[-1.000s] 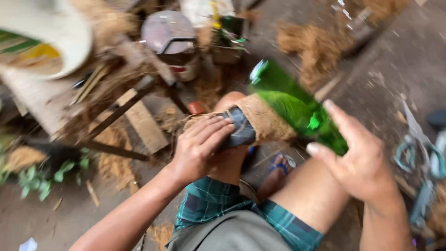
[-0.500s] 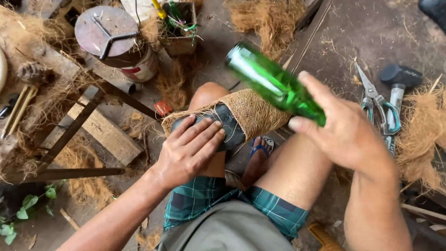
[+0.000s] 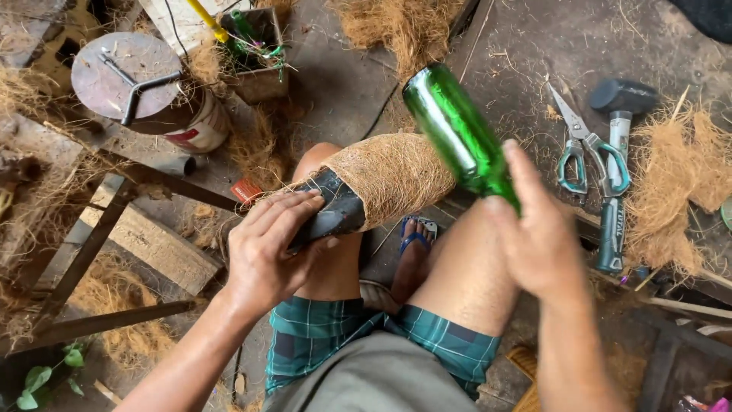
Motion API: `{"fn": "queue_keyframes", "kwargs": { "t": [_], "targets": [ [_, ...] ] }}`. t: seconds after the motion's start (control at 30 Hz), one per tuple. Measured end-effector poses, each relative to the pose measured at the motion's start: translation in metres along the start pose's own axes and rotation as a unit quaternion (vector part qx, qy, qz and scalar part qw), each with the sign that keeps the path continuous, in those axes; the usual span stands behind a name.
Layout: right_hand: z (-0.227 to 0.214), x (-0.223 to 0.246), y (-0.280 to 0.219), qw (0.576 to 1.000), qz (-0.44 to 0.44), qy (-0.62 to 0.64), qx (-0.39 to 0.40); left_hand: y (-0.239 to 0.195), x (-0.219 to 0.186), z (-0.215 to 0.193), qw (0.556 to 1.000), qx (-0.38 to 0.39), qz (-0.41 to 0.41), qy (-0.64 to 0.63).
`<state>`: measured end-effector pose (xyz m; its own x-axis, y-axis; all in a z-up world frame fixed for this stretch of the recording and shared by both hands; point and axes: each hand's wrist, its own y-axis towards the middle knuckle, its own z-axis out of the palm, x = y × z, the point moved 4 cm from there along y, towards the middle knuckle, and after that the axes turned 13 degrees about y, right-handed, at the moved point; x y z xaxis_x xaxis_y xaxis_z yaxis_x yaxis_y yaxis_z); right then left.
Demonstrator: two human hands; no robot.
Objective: The person fits a black rubber slipper into a coconut fiber upper, then uses a green glass bottle to press and shape the fiber around the slipper. The person removes the slipper and continues to adjust and trim the fiber upper by hand.
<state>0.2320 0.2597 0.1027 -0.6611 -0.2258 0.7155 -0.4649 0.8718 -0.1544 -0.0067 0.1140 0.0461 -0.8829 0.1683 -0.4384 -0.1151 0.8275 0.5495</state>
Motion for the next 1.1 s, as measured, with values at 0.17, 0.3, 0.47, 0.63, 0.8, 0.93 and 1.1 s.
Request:
{"fn": "queue_keyframes", "kwargs": {
  "t": [0.17,0.3,0.47,0.63,0.8,0.93,1.1],
  "targets": [
    [0.068,-0.036,-0.017,0.976,-0.181,-0.112,-0.039,0.007,0.002,0.009,0.999,-0.026,-0.023,0.001],
    [0.024,-0.042,-0.017,0.965,-0.158,0.190,-0.081,0.007,-0.001,0.010,0.998,-0.047,-0.034,-0.027],
    [-0.039,-0.069,0.009,0.967,-0.060,0.243,-0.057,-0.002,0.004,0.012,0.999,-0.040,-0.012,-0.027],
    [-0.060,-0.112,0.049,0.933,0.138,0.315,0.105,-0.001,0.000,0.014,0.998,-0.014,0.055,-0.031],
    [-0.065,-0.107,0.072,0.922,0.119,0.318,0.186,0.001,0.002,0.012,0.997,-0.008,0.073,-0.024],
    [-0.059,-0.102,0.071,0.888,0.092,0.397,0.212,-0.004,0.007,0.016,0.999,-0.003,0.037,-0.014],
    [-0.050,-0.067,0.038,0.952,-0.003,0.304,0.029,0.009,0.013,0.014,0.985,0.076,-0.151,-0.019]
  ]
}}
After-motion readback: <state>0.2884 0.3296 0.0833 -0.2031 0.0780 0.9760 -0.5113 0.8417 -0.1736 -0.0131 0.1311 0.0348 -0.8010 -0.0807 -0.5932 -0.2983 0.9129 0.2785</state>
